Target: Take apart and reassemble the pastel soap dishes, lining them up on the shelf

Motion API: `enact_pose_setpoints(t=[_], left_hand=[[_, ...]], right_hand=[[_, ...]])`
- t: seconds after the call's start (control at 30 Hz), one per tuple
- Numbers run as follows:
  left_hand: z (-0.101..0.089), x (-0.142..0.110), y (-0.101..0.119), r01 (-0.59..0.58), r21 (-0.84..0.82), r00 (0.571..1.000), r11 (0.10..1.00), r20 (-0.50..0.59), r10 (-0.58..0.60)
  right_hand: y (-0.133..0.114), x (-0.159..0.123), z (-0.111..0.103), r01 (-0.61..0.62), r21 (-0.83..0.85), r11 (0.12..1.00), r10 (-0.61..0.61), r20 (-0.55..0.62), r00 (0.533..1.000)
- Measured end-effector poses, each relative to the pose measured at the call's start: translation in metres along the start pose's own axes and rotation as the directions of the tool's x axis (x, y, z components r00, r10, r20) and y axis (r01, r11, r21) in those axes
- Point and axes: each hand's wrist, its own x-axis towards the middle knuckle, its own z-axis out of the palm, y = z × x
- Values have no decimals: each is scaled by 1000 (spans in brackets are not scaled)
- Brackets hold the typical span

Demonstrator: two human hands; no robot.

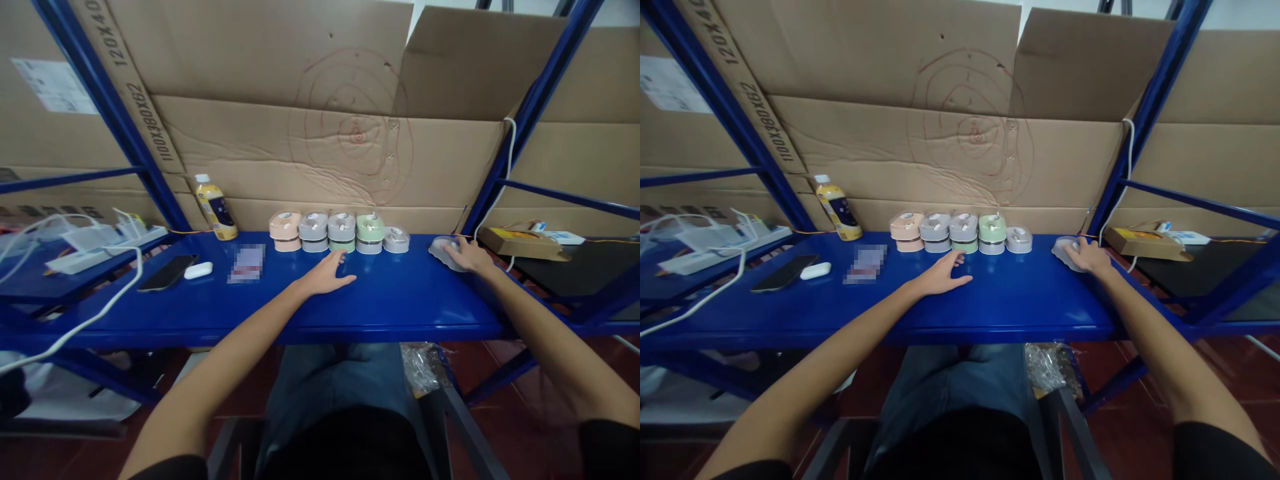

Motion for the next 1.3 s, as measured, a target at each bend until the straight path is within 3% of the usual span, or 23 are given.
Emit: enact_pose_setpoints(t=[0.17, 0.37, 0.57, 0.67, 0.73, 0.83, 0.93, 1.1, 1.17, 1.23, 1.3], left_hand=[[-1, 0, 0, -10, 11, 1000, 1000, -1, 10], [-4, 0, 4, -20, 8, 999, 1000, 26, 19], [-4, 2, 1, -15, 1, 999, 1000, 33, 14], [-4, 2, 1, -9, 5, 999, 1000, 45, 9], [-5, 2, 1, -8, 9, 999, 1000, 46, 8], [-6, 1, 3, -1, 13, 999, 1000, 48, 1], [-6, 1, 4, 7, 11, 998, 1000, 56, -8], [-4, 2, 1, 3, 28, 998, 1000, 55, -5], [-4, 2, 1, -4, 31, 999, 1000, 53, 3], [-4, 2, 2, -9, 21, 999, 1000, 48, 8], [-5, 1, 4, -10, -1, 999, 1000, 38, 10]], right_hand=[[-43, 43, 20, -178, 106, 978, 186, -63, 981], [-75, 50, 48, -154, 220, 963, 177, -86, 980], [-82, 40, 54, -8, 260, 966, 30, -84, 996], [-92, 27, 48, 120, 201, 972, -78, -205, 976], [-102, 16, 45, 342, 77, 937, -314, -248, 917], [-119, -3, 47, 616, -66, 785, -620, -55, 783], [-130, -23, 50, 657, -116, 745, -646, 120, 753], [-124, -65, 36, 697, -146, 702, -691, 101, 716], [-118, -81, 26, 663, -134, 736, -666, 32, 746], [-115, -92, 20, 549, -114, 828, -557, -52, 829], [-116, -96, 19, 419, -95, 903, -426, -60, 903]])
